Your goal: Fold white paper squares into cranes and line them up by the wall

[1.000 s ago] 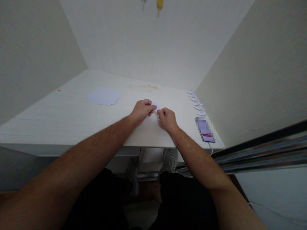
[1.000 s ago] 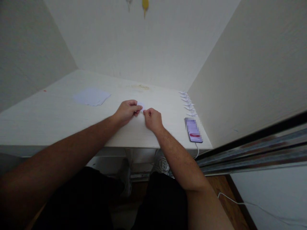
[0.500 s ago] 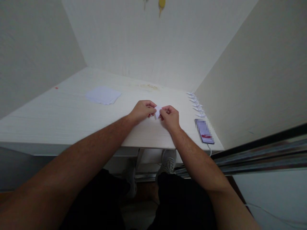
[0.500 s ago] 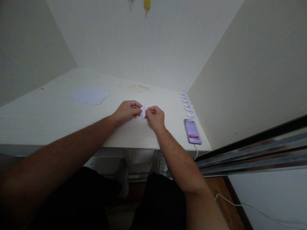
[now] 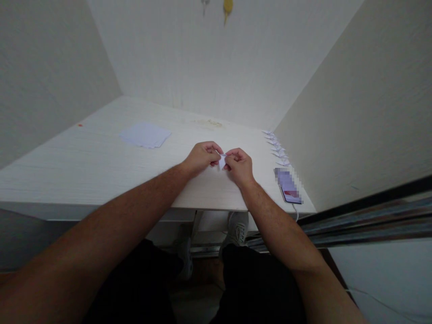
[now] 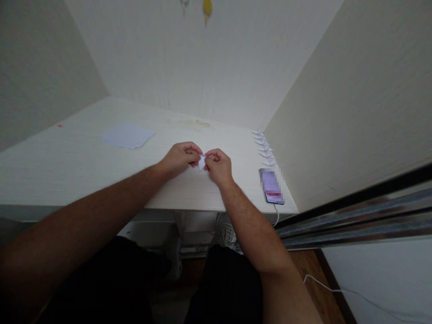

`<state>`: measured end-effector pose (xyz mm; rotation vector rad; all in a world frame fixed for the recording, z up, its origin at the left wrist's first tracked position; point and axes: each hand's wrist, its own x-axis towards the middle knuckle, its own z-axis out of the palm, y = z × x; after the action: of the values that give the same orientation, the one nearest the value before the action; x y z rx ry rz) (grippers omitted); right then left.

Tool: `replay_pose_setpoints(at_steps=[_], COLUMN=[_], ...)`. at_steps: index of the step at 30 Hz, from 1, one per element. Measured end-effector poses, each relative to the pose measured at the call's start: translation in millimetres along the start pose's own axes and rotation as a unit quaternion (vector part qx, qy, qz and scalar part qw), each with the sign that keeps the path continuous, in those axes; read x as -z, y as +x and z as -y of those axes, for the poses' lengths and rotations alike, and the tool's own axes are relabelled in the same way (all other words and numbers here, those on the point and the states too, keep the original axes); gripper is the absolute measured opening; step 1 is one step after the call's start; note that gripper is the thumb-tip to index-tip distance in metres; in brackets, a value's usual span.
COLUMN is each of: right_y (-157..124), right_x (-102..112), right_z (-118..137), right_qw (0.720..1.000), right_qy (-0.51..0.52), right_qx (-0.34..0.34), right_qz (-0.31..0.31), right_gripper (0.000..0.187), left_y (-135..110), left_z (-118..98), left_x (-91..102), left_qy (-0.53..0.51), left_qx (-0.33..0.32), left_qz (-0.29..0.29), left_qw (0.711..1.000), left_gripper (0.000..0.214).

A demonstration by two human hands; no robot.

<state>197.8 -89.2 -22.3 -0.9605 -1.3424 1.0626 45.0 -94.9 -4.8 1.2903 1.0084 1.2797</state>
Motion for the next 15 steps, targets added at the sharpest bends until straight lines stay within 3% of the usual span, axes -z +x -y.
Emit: replay_pose_setpoints(at_steps=[15], right_y=[0.2], right_x=[3.4], right_z=[1.8], right_qw=[0.997], right_qy=[0.062], right_qx=[-0.038], right_qz=[0.019], right_gripper=[0.01], left_y=[0.9], left_z=[-0.9], left_x=[2.9], left_qy=[-0.08], left_qx=[0.029], left_qz=[0.005], left_qw=[0.996], left_gripper=[0.014])
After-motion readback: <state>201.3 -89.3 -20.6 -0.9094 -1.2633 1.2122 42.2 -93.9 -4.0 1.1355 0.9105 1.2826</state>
